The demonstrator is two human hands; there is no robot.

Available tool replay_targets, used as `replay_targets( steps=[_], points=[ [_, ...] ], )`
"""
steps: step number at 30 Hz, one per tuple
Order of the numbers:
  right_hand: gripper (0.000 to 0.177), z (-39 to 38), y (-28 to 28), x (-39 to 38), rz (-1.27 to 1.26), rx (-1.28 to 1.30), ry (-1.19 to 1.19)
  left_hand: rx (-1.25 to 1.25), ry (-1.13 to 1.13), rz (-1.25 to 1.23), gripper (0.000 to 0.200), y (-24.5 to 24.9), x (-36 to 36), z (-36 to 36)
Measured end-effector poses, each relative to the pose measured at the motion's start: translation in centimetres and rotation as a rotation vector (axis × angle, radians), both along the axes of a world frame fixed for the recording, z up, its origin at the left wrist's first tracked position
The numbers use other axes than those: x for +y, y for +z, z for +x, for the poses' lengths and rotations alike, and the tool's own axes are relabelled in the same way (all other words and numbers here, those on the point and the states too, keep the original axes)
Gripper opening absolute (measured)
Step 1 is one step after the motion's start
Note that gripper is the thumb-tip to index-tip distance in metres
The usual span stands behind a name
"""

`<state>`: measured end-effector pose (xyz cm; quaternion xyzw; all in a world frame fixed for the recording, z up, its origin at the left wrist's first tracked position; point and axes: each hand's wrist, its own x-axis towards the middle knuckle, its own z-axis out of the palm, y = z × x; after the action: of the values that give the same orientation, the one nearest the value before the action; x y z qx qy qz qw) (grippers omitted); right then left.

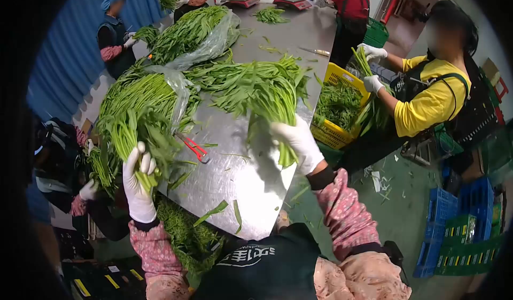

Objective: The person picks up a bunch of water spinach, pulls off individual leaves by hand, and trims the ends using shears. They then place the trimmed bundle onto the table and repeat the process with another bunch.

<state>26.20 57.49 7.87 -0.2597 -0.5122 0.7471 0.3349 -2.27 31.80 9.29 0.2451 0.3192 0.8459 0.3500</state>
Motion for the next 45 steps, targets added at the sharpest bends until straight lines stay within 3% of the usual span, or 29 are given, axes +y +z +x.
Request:
replay_targets(
  steps=[1, 2, 6, 7, 9, 11, 15, 22, 24, 27, 29, 30, 33, 35, 39, 45],
  points=[
    [0.022, -1.0, 0.4, -0.6, 0.000, 0.051, -0.016, 0.043, 0.105, -0.009, 0.014, 1.1, 1.4, 1.3],
    [0.020, -1.5, 2.1, -2.0, -0.072, 0.056, -0.005, 0.036, 0.074, -0.025, 0.017, 0.4, 2.3, 1.7],
    [0.023, -3.7, -0.6, -4.4, -0.153, 0.184, 0.030, -0.117, -0.012, -0.226, 0.030, -2.3, 6.2, 9.1],
    [0.019, -4.1, -2.7, -5.6, -0.363, 0.198, 0.038, -0.206, -0.055, -0.245, 0.033, -3.6, 6.9, 11.1],
    [0.018, -4.0, -8.4, -7.0, -0.473, 0.116, 0.049, -0.370, -0.191, -0.373, 0.029, -10.0, 6.9, 13.6],
    [0.023, -2.2, -11.7, -8.1, -0.631, 0.100, 0.252, -0.524, -0.317, -0.378, 0.024, -16.3, 6.2, 15.2],
    [0.026, 0.0, -13.3, -9.2, -0.889, 0.127, 0.233, -0.759, -0.327, -0.445, 0.017, -17.6, 4.5, 16.3],
    [0.029, 1.3, -14.8, -10.4, -0.808, 0.039, 0.228, -0.802, -0.443, -0.416, 0.023, -13.5, 2.9, 16.9],
    [0.031, 1.9, -14.8, -11.2, -0.822, 0.049, 0.216, -0.743, -0.449, -0.381, 0.026, -14.5, 2.0, 17.2],
    [0.033, 2.5, -14.4, -12.3, -0.825, 0.056, 0.162, -0.894, -0.563, -0.429, 0.029, -12.9, 1.0, 17.5],
    [0.034, 3.0, -15.9, -12.2, -0.833, 0.095, 0.182, -0.891, -0.519, -0.434, 0.031, -15.4, 0.8, 17.8],
    [0.039, 2.9, -17.2, -12.4, -0.555, -0.051, -0.041, -0.901, -0.504, -0.427, 0.031, -16.2, 0.8, 17.9],
    [0.043, 2.3, -17.9, -12.9, -0.361, -0.137, -0.195, -0.851, -0.475, -0.456, 0.029, -17.1, 0.7, 17.8],
    [0.043, 2.3, -17.2, -13.0, -0.366, -0.114, -0.153, -0.861, -0.485, -0.463, 0.027, -17.9, 0.7, 17.6],
    [0.040, 2.5, -16.4, -13.2, -0.438, -0.093, -0.064, -0.472, -0.319, -0.453, 0.023, -16.7, 1.4, 18.2],
    [0.041, -0.1, -9.5, -13.5, -0.325, 0.003, -0.039, -0.363, -0.308, -0.285, 0.023, -11.7, 2.1, 16.6]
  ],
)
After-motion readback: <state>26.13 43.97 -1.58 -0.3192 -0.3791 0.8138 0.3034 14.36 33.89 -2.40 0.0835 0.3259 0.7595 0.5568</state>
